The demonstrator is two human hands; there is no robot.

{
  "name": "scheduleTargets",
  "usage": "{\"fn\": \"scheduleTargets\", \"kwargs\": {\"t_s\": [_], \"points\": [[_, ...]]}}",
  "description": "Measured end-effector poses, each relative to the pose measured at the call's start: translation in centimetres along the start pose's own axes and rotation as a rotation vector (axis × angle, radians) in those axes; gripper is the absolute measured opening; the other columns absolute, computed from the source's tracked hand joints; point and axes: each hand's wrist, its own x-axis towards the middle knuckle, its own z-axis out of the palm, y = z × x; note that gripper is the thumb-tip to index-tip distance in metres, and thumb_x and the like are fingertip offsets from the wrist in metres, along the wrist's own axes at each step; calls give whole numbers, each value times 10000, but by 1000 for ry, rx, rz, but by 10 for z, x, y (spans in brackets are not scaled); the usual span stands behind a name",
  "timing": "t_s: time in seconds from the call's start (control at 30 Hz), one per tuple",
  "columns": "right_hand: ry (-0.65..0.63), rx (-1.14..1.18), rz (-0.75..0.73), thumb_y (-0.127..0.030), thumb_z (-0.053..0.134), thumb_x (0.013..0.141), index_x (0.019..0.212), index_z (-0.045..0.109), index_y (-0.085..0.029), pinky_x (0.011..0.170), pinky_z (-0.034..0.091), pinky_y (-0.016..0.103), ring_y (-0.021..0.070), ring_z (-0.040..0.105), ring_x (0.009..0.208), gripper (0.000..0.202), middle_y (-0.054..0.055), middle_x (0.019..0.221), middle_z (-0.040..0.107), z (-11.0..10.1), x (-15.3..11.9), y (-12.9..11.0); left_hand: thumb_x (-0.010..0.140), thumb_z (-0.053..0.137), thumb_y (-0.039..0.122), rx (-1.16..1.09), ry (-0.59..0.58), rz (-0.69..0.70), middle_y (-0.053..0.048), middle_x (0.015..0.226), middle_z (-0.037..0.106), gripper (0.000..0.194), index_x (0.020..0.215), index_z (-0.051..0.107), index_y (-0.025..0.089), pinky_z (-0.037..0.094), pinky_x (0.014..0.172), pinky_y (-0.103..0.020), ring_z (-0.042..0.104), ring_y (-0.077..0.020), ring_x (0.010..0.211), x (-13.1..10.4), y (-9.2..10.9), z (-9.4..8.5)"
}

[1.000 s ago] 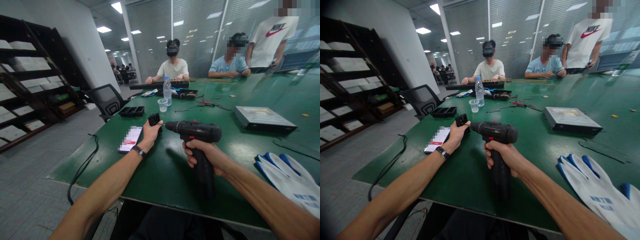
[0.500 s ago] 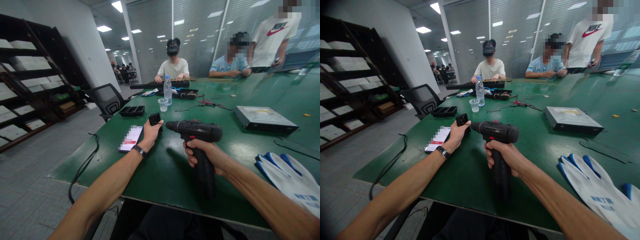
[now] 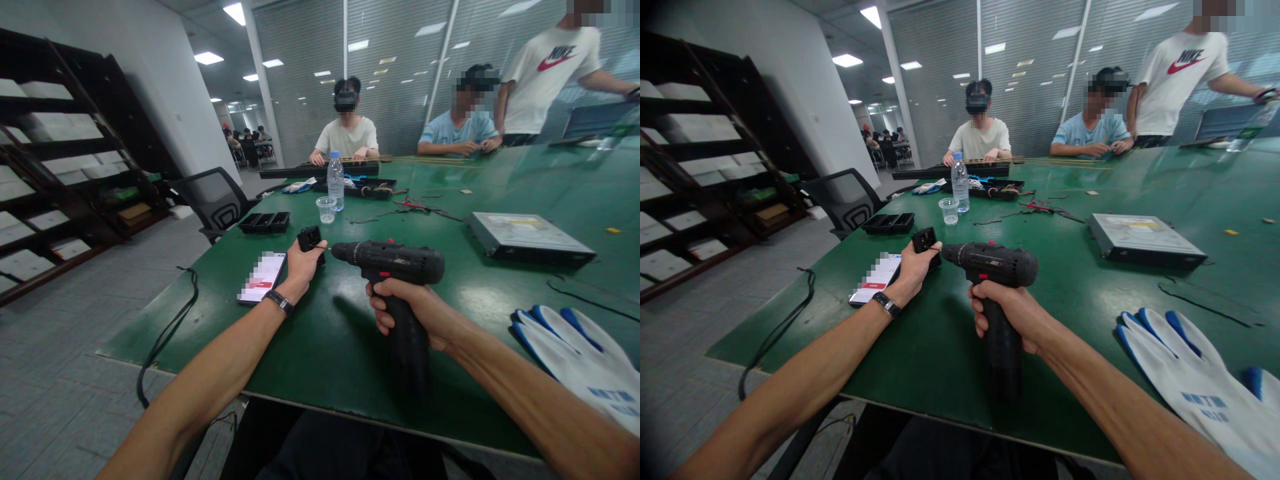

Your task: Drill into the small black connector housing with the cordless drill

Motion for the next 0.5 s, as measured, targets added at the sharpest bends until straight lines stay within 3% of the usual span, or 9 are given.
{"fn": "scheduleTargets", "kwargs": {"t_s": [0.5], "points": [[8, -3, -1, -306, 815, 782, 825, 709, -162, 508, 528, 281, 112, 523, 495, 184, -30, 661, 573, 2, -1, -2, 671, 928, 391, -7, -7, 2, -58, 937, 755, 433, 988, 747, 157, 531, 803, -316, 665, -191, 841, 0, -1, 0]]}}
